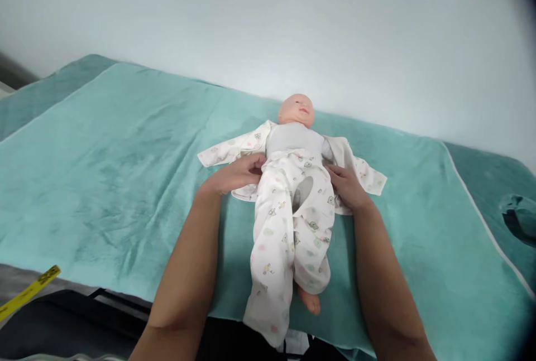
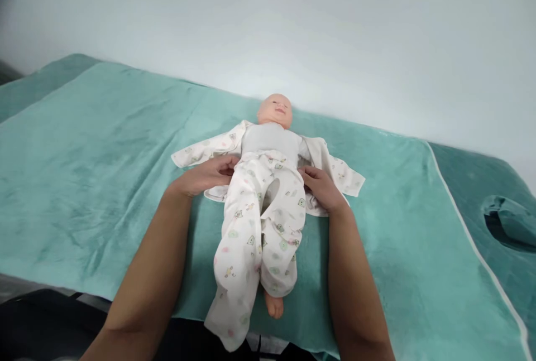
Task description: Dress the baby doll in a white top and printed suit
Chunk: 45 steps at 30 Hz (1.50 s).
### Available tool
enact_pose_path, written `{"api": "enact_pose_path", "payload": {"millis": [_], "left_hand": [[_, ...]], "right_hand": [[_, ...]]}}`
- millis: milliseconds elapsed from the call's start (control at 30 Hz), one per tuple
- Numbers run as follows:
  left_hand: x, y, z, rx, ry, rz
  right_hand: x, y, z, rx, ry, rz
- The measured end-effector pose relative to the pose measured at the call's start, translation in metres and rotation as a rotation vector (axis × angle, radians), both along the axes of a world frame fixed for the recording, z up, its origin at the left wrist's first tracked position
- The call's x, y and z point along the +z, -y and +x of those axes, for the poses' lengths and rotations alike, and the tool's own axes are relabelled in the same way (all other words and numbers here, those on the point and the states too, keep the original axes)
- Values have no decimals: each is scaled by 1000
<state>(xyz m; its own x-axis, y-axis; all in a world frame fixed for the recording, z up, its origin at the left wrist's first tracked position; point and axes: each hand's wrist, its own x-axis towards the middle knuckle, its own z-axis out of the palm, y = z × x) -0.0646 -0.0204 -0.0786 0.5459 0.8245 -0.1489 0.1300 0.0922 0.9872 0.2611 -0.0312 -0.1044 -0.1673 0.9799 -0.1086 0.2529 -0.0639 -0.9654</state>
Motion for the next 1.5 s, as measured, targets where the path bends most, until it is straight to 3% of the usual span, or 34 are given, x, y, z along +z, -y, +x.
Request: {"api": "enact_pose_path", "payload": {"millis": [133, 300, 467, 633, 833, 1067, 1200, 1300, 1400, 1500], "left_hand": [[-1, -1, -1, -6, -7, -41], [-4, -3, 9, 97, -31, 46], [-11, -7, 22, 246, -105, 210], [-18, -9, 30, 333, -51, 235], [-19, -11, 33, 344, 13, 247], [-17, -13, 32, 377, -78, 298], [-18, -11, 32, 473, -24, 319], [-15, -12, 31, 580, -13, 433], [-14, -14, 30, 549, -81, 583], [-15, -18, 31, 479, -183, 681]], "right_hand": [[-2, -2, 8, 132, -204, -109], [-4, -3, 5, 59, -298, -86], [-7, -5, 1, -56, -271, -33], [-6, -6, -4, -95, -240, 30], [-2, -8, -14, -145, -249, 75], [-2, -8, -16, -130, -190, 86], [-8, -8, -13, -114, -126, 171], [-8, -9, -14, -152, -41, 335], [-4, -9, -18, -202, 58, 503], [2, -11, -21, -185, 115, 563]]}}
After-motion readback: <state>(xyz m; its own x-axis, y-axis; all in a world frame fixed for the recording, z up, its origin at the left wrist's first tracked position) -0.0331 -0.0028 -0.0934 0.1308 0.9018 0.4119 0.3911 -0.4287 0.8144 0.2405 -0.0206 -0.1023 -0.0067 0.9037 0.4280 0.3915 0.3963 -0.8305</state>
